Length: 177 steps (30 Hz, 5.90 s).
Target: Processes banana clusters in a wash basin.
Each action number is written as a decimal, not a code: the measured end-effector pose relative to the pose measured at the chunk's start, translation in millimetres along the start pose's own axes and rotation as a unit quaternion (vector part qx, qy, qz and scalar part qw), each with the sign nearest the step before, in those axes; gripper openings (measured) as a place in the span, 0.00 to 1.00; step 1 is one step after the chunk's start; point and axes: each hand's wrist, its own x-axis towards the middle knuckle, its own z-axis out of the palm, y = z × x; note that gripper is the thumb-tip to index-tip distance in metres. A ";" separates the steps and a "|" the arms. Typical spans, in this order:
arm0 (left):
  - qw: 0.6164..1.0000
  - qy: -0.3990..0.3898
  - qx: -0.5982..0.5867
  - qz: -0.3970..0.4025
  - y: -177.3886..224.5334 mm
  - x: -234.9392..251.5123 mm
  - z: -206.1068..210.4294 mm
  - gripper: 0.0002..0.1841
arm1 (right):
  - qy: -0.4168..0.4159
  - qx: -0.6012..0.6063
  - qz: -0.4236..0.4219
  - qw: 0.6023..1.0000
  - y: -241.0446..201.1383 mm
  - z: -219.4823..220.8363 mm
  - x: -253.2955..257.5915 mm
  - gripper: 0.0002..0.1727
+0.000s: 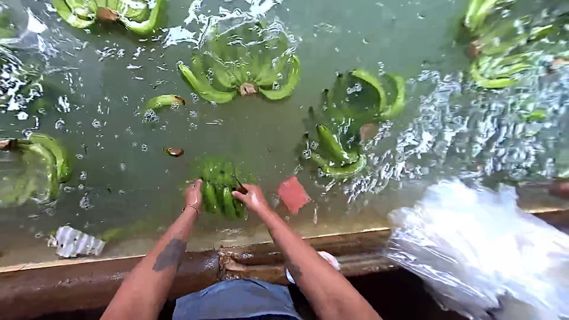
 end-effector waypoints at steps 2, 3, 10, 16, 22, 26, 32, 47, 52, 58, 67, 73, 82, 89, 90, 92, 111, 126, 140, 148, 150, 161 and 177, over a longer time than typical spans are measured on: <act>1.000 -0.009 0.030 0.006 0.0 -5.0 -4.1 0.26 | 0.011 -0.002 0.019 1.000 6.1 11.4 -11.2 0.25; 0.999 -0.012 0.049 0.006 0.0 -8.8 -5.8 0.25 | 0.017 -0.005 0.032 0.999 9.2 18.2 -18.1 0.25; 0.985 -0.032 0.171 0.019 -5.9 -33.9 -6.9 0.20 | 0.149 0.128 0.113 0.974 35.6 60.5 -46.3 0.19; 0.947 -0.089 0.277 0.140 -13.5 -59.0 2.5 0.26 | 0.096 0.040 -0.007 0.995 27.8 57.2 -52.9 0.23; 0.940 -0.089 0.324 0.057 -3.0 -66.9 10.8 0.18 | 0.050 0.053 0.113 0.991 11.8 57.6 -39.5 0.18; 0.946 -0.075 0.284 0.140 -29.3 -81.6 -0.6 0.17 | 0.135 0.163 0.090 0.973 27.9 57.6 -46.3 0.20; 0.884 0.045 0.263 0.384 4.5 -26.9 -37.6 0.27 | 0.082 0.097 -0.009 0.992 2.1 -14.1 17.9 0.24; 0.819 -0.231 0.522 0.066 54.3 19.3 -30.1 0.24 | 0.008 -0.036 0.097 0.995 -31.2 -2.3 48.7 0.24; 0.795 -0.203 0.563 0.100 49.4 -79.4 -18.4 0.19 | 0.155 -0.185 -0.069 0.968 -9.8 -74.9 14.0 0.26; 0.837 -0.275 0.390 0.269 10.5 -168.8 -31.4 0.21 | 0.102 -0.220 0.096 0.965 84.5 -123.6 -9.2 0.44; 0.882 -0.218 0.415 0.051 -8.9 39.6 -52.1 0.48 | -0.011 0.310 0.013 0.950 47.7 -58.6 -70.6 0.47; 0.944 -0.139 0.284 0.095 -35.5 9.0 -48.2 0.44 | 0.075 0.334 0.063 0.937 -7.9 63.7 -12.0 0.35; 0.987 0.048 0.009 0.153 -48.9 -24.3 -28.4 0.50 | 0.047 0.085 -0.019 0.995 -37.2 23.8 27.3 0.29; 0.989 -0.049 -0.129 0.044 -73.1 -44.5 15.5 0.48 | -0.166 0.018 -0.119 0.979 21.4 6.1 -94.5 0.33; 0.984 -0.110 -0.140 0.022 -73.7 -48.5 13.1 0.37 | -0.167 -0.020 -0.129 0.977 28.4 2.8 -98.2 0.35; 0.960 -0.172 -0.222 -0.021 -62.5 -50.3 3.3 0.31 | -0.167 -0.079 -0.127 0.975 35.1 -4.7 -97.6 0.39; 0.815 -0.137 -0.552 -0.111 19.2 -96.0 38.2 0.35 | 0.191 -0.148 0.014 0.970 -54.8 -67.2 -7.0 0.24; 0.812 -0.092 -0.574 -0.042 42.5 -79.4 54.1 0.27 | -0.018 0.207 -0.016 0.978 -55.2 -80.8 -53.3 0.16; 0.871 -0.055 -0.488 0.012 -14.8 -51.1 1.1 0.29 | -0.211 0.276 -0.044 0.937 0.3 -86.5 -53.9 0.14; 0.954 0.181 -0.210 0.114 -17.8 -19.3 -102.3 0.44 | 0.308 -0.233 -0.057 0.921 -9.2 -242.6 35.0 0.35; 0.940 0.249 -0.129 0.195 -7.6 -17.3 -114.2 0.50 | 0.291 -0.305 -0.064 0.904 -19.6 -267.3 64.6 0.43; 0.892 -0.067 -0.198 0.401 57.7 -63.1 4.0 0.22 | 0.244 -0.283 -0.130 0.918 -50.0 -225.0 79.2 0.27; 0.992 -0.001 -0.122 -0.015 29.8 20.4 101.2 0.29 | 0.378 0.051 0.110 0.918 41.0 -184.5 74.1 0.49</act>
